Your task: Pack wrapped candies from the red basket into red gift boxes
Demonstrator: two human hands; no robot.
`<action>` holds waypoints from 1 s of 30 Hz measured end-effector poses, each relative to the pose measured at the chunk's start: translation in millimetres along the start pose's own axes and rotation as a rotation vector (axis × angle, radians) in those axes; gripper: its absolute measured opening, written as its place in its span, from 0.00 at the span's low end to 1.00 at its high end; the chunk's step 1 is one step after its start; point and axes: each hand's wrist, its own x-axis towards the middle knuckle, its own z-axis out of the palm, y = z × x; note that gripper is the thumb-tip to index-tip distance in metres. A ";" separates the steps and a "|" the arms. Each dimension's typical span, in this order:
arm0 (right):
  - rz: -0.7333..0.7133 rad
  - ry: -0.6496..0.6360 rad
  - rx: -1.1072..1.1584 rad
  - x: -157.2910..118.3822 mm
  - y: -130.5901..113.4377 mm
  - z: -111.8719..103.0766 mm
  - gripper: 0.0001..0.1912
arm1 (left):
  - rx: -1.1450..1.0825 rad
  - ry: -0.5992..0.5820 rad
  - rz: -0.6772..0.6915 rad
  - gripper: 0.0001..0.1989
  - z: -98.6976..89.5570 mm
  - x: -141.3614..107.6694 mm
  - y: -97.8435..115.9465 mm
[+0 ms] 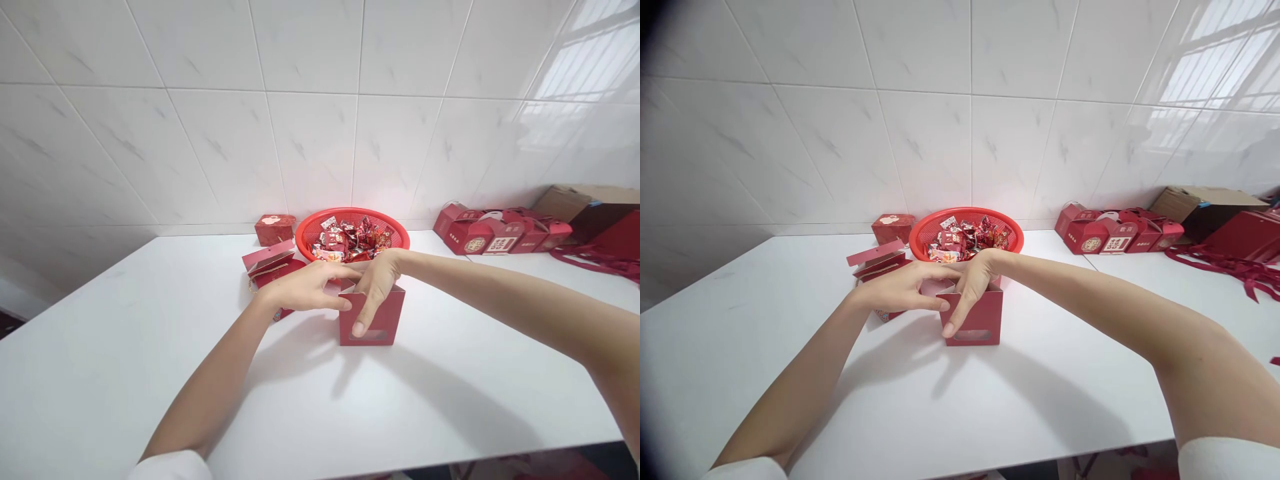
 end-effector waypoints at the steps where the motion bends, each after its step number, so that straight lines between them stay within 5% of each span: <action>1: 0.007 -0.117 0.012 -3.2 -5.4 -2.8 0.37 | 0.005 0.004 -0.005 0.25 0.1 -0.2 -0.7; 4: 0.049 -0.335 -0.015 -14.5 -18.2 -11.7 0.37 | 0.034 0.026 -0.028 0.24 0.6 -0.1 -3.8; 11: 0.040 -0.363 -0.043 -21.1 -18.6 -14.4 0.47 | 0.053 0.023 -0.027 0.24 1.3 0.6 -3.1; 19: -0.013 -0.268 -0.089 -48.6 -36.8 -24.5 0.25 | 0.075 0.027 -0.055 0.23 0.8 -1.3 0.9; 21: -0.105 -0.173 -0.039 -67.6 -37.7 -32.3 0.24 | 0.080 0.031 -0.067 0.22 0.9 -1.4 -0.1; 24: -0.193 0.191 0.035 -94.3 -26.5 -32.9 0.20 | 0.054 0.028 -0.055 0.24 1.2 -1.7 -1.6; 27: -0.177 0.544 0.058 -108.3 -3.4 -14.9 0.27 | 0.043 0.034 -0.056 0.30 2.5 -2.2 -2.5; 30: -0.138 0.664 0.130 -107.9 18.3 12.5 0.36 | 0.081 0.097 -0.084 0.37 5.1 -1.7 -3.6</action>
